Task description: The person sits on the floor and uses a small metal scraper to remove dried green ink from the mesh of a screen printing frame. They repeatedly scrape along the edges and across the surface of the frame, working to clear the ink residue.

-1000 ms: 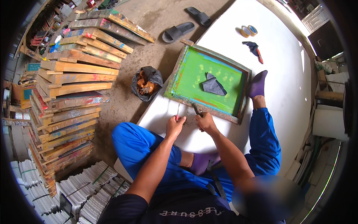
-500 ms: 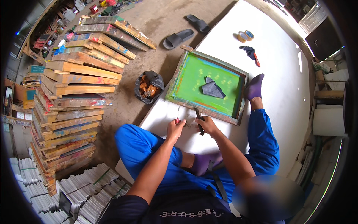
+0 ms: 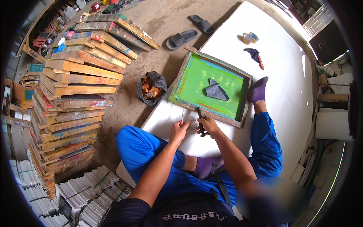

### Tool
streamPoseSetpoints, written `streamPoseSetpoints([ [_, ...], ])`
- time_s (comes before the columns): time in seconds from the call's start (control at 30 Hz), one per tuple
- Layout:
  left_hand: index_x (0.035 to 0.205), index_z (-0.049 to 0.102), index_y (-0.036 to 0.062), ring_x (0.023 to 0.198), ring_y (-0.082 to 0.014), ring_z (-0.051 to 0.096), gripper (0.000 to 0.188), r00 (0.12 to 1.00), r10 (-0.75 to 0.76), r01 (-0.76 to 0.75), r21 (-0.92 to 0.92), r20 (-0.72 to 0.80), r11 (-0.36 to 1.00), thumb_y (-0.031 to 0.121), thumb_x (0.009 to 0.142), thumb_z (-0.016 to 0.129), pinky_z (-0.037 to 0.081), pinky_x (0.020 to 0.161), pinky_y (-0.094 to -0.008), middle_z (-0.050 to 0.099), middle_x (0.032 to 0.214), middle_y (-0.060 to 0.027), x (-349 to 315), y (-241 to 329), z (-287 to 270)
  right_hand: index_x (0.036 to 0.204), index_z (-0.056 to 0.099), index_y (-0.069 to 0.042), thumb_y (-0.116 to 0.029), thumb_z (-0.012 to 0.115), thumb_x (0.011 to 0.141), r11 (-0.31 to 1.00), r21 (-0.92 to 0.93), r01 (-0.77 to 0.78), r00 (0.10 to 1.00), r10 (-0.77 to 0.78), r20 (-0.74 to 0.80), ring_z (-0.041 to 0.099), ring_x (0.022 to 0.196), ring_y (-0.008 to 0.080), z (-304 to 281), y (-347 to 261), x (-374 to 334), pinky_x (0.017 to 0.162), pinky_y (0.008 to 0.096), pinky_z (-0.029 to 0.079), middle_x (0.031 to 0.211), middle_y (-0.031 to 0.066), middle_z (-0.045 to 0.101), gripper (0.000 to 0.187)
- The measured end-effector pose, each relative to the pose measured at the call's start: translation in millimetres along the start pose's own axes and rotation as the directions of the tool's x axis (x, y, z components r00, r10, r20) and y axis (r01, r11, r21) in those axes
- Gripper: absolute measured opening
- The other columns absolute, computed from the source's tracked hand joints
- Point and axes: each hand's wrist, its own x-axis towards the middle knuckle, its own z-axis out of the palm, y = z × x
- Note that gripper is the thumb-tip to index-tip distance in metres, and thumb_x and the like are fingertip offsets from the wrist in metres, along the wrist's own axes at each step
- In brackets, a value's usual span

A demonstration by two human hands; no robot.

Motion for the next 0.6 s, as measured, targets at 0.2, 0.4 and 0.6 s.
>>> streamPoseSetpoints([
  [0.2,0.08,0.065,0.0024,0.042,-0.0106,0.046,0.029,1.0,0.012,-0.012,0.043,-0.008,0.999,0.029,0.091,0.071,0.036,0.041,-0.0325,0.052,0.054,-0.0005,3.1,-3.6,2.5,0.093,0.06,0.002,-0.025,0.057,0.093,0.988,-0.156,-0.002,0.986,-0.024,-0.165,0.06,0.048,0.0199,14.6,-3.6,0.5,0.041,0.0369,0.051,0.067,0.0107,0.061,0.027],
  [0.4,0.078,0.063,0.0032,0.039,-0.0109,0.045,0.032,1.0,-0.018,0.018,0.036,-0.005,0.999,0.031,0.091,0.071,0.034,0.038,-0.0314,0.051,0.053,-0.0005,-3.3,10.5,4.8,0.088,0.062,0.003,-0.026,0.055,0.092,0.973,-0.229,-0.004,0.978,-0.044,-0.205,0.059,0.047,0.0185,14.5,-5.8,-3.4,0.041,0.0358,0.051,0.065,0.0108,0.06,0.031],
  [0.6,0.081,0.062,0.0035,0.038,-0.0101,0.045,0.032,0.997,-0.072,0.074,-0.076,0.025,0.994,0.032,0.092,0.072,0.035,0.035,-0.0281,0.054,0.06,-0.0012,-2.0,6.9,2.9,0.094,0.063,0.007,-0.031,0.054,0.092,0.805,-0.581,0.118,0.856,-0.379,-0.352,0.068,0.072,0.0427,23.6,35.5,19.5,0.068,0.0485,0.055,0.079,0.0281,0.067,0.039],
])
